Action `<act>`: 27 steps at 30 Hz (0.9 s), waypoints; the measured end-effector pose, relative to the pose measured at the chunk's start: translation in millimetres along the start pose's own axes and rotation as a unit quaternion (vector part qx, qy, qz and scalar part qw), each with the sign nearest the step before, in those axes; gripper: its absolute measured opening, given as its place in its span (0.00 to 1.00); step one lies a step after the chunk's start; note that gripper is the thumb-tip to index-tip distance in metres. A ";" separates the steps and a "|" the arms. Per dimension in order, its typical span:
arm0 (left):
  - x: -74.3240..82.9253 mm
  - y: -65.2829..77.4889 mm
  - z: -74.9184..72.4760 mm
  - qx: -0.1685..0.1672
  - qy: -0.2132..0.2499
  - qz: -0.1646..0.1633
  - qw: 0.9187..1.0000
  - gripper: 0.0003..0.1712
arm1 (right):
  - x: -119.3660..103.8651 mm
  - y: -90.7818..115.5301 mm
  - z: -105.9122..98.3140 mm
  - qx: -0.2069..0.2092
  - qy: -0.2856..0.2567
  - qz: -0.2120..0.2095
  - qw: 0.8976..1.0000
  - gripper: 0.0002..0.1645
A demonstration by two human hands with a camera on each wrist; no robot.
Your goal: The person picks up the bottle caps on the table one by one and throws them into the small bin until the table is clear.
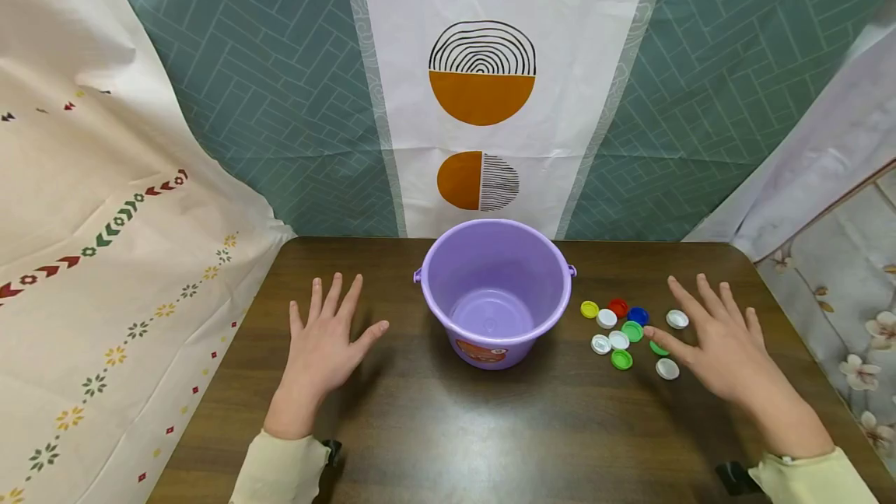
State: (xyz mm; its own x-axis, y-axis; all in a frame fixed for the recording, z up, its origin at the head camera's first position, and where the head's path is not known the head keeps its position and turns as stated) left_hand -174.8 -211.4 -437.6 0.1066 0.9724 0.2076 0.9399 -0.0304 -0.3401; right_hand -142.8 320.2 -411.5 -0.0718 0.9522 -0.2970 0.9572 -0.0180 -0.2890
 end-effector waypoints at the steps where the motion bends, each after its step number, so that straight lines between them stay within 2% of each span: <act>1: 0.5 -0.7 -0.9 0.000 0.004 0.000 1.000 0.49 | 0.4 -1.0 -0.6 0.000 -0.004 0.000 1.000 0.54; 5: 2.9 -4.9 -5.9 0.000 0.015 -0.003 1.000 0.49 | 0.2 -6.9 -5.2 0.003 -0.033 0.000 0.999 0.53; 8: 5.4 -10.1 -13.0 0.013 0.027 -0.002 1.000 0.49 | -1.7 -12.3 -10.4 0.011 -0.060 0.004 0.998 0.51; 13: 13.8 -21.8 -30.3 0.071 0.070 0.011 0.995 0.42 | -5.1 -21.4 -21.4 0.058 -0.081 0.013 0.995 0.45; 16: 21.0 -29.9 -40.5 0.106 0.109 0.011 0.988 0.36 | -6.4 -28.1 -27.3 0.091 -0.088 0.023 0.992 0.41; 18: 25.7 -35.2 -45.6 0.116 0.145 0.001 0.983 0.33 | -7.0 -32.6 -30.0 0.108 -0.096 0.031 0.989 0.39; 20: 30.1 -40.2 -48.9 0.126 0.188 -0.016 0.974 0.29 | -8.1 -36.7 -32.3 0.125 -0.105 0.039 0.986 0.36; 22: 34.4 -45.3 -50.5 0.133 0.236 -0.033 0.962 0.25 | -10.0 -40.2 -34.5 0.137 -0.115 0.047 0.983 0.34; 27: 46.5 -56.1 -48.5 0.141 0.359 -0.068 0.920 0.15 | -16.3 -47.3 -37.7 0.155 -0.132 0.069 0.977 0.27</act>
State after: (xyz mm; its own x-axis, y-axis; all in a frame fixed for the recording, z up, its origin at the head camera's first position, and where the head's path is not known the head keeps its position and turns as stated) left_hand -206.8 -175.8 -364.4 0.2763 0.5555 0.7842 0.8500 0.2395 -0.4692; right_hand -176.3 317.0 -358.6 -0.0577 0.8230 -0.5651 0.8347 -0.2708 -0.4796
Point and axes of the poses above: each hand's wrist, its own y-axis away from the middle knuckle, its own z-axis out of the palm, x = y × z, the point moved 3 cm from there along -y, towards the middle knuckle, and after that the axes turned 13 degrees about x, right-handed, at the moved point
